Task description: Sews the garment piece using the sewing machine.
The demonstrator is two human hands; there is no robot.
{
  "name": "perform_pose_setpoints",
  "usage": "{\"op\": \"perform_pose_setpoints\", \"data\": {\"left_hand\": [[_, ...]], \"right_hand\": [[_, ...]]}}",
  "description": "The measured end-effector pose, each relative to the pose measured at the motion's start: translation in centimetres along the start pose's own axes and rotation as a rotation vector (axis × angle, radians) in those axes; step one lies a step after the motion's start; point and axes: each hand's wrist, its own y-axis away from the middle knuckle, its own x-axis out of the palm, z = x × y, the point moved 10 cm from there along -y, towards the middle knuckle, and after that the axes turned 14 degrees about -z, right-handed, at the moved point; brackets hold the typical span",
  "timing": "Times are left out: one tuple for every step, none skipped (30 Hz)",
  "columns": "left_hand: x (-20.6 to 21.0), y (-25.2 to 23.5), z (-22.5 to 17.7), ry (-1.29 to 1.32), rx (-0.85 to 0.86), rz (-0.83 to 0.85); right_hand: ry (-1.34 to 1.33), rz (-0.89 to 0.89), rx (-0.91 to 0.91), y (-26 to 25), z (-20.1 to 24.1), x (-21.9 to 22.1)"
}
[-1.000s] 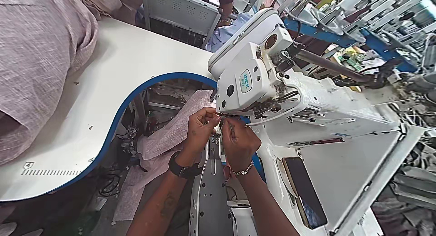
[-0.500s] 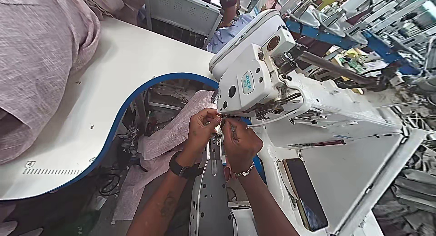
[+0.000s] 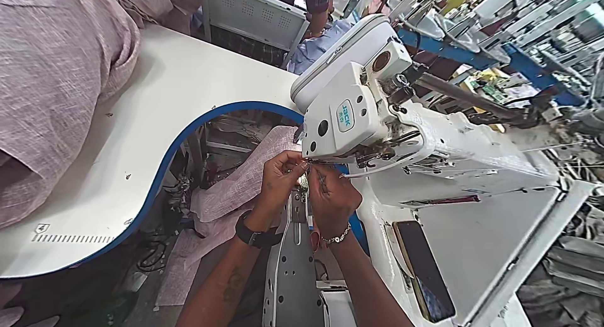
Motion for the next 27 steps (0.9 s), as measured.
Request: {"op": "perform_pose_setpoints", "data": {"left_hand": [[0.1,0.0,0.0,0.004,-0.003,0.005],[0.1,-0.1,0.1,0.009,-0.011,0.006],[0.2,-0.1,0.1,0.017,-0.021,0.003],[0.3,-0.1,0.1,0.027,-0.033,-0.003],[0.4,-0.1,0.1,0.028,-0.042,-0.012],[0.5,-0.2,0.1,0.017,-0.049,-0.021],[0.5,-0.2,0.1,-0.003,-0.046,-0.027],[0.5,-0.2,0.0,-0.03,-0.039,-0.028],[0.6,-0.2,-0.1,-0.068,-0.02,-0.018],[0.7,-0.2,-0.2,-0.117,0.004,0.0],[0.7,-0.2,-0.3,-0.161,0.029,0.015],[0.6,-0.1,-0.5,-0.206,0.05,0.031],[0.2,0.0,-0.7,-0.251,0.068,0.048],[-0.3,0.1,-1.1,-0.299,0.081,0.082],[-0.9,0.2,-1.5,-0.351,0.091,0.132],[-1.6,0.3,-1.8,-0.402,0.088,0.193],[-2.3,0.7,-1.9,-0.452,0.08,0.239],[-3.0,1.0,-2.1,-0.499,0.068,0.248],[-3.5,1.0,-2.3,-0.544,0.059,0.236],[-3.9,0.9,-2.4,-0.576,0.045,0.213],[-4.1,0.7,-2.3,-0.58,0.021,0.198],[-3.9,0.6,-2.0,-0.558,-0.011,0.195],[-3.7,0.5,-1.6,-0.526,-0.047,0.199],[-3.3,0.5,-1.2,-0.492,-0.09,0.215],[-2.9,0.5,-0.7,-0.461,-0.143,0.241],[-2.4,0.5,-0.3,-0.438,-0.197,0.271],[-1.9,0.4,0.0,-0.43,-0.239,0.299]], "right_hand": [[-0.001,0.004,0.0,0.0,0.0,0.1],[-0.001,0.003,-0.002,0.1,0.0,0.1],[-0.002,0.0,-0.005,0.1,0.0,0.1],[-0.002,-0.003,-0.01,0.2,0.0,0.1],[0.005,-0.006,-0.015,0.2,0.1,0.2],[0.01,-0.007,-0.018,0.2,0.1,0.2],[0.014,-0.008,-0.019,0.3,0.1,0.2],[0.023,-0.008,-0.021,0.3,0.1,0.1],[0.037,-0.01,-0.03,0.2,0.1,0.1],[0.053,-0.013,-0.049,0.2,0.2,0.0],[0.065,-0.018,-0.075,0.2,0.5,-0.2],[0.058,-0.012,-0.106,0.3,0.9,-0.6],[0.021,0.016,-0.143,0.6,1.7,-1.0],[-0.053,0.063,-0.181,1.1,2.7,-1.3],[-0.133,0.116,-0.215,1.8,3.8,-1.4],[-0.188,0.167,-0.235,2.5,5.0,-1.2],[-0.192,0.196,-0.241,3.0,5.9,-0.7],[-0.175,0.224,-0.225,3.4,6.2,0.1],[-0.159,0.242,-0.207,3.5,6.0,1.0],[-0.155,0.255,-0.189,3.5,5.6,1.5],[-0.156,0.267,-0.168,3.4,5.0,1.7],[-0.164,0.278,-0.14,3.2,4.4,1.8],[-0.175,0.283,-0.104,3.1,3.7,1.7],[-0.188,0.277,-0.058,3.0,3.0,1.6],[-0.201,0.26,-0.008,3.0,2.3,1.5],[-0.211,0.25,0.031,2.9,1.6,1.4],[-0.209,0.243,0.052,2.8,1.1,1.4]]}}
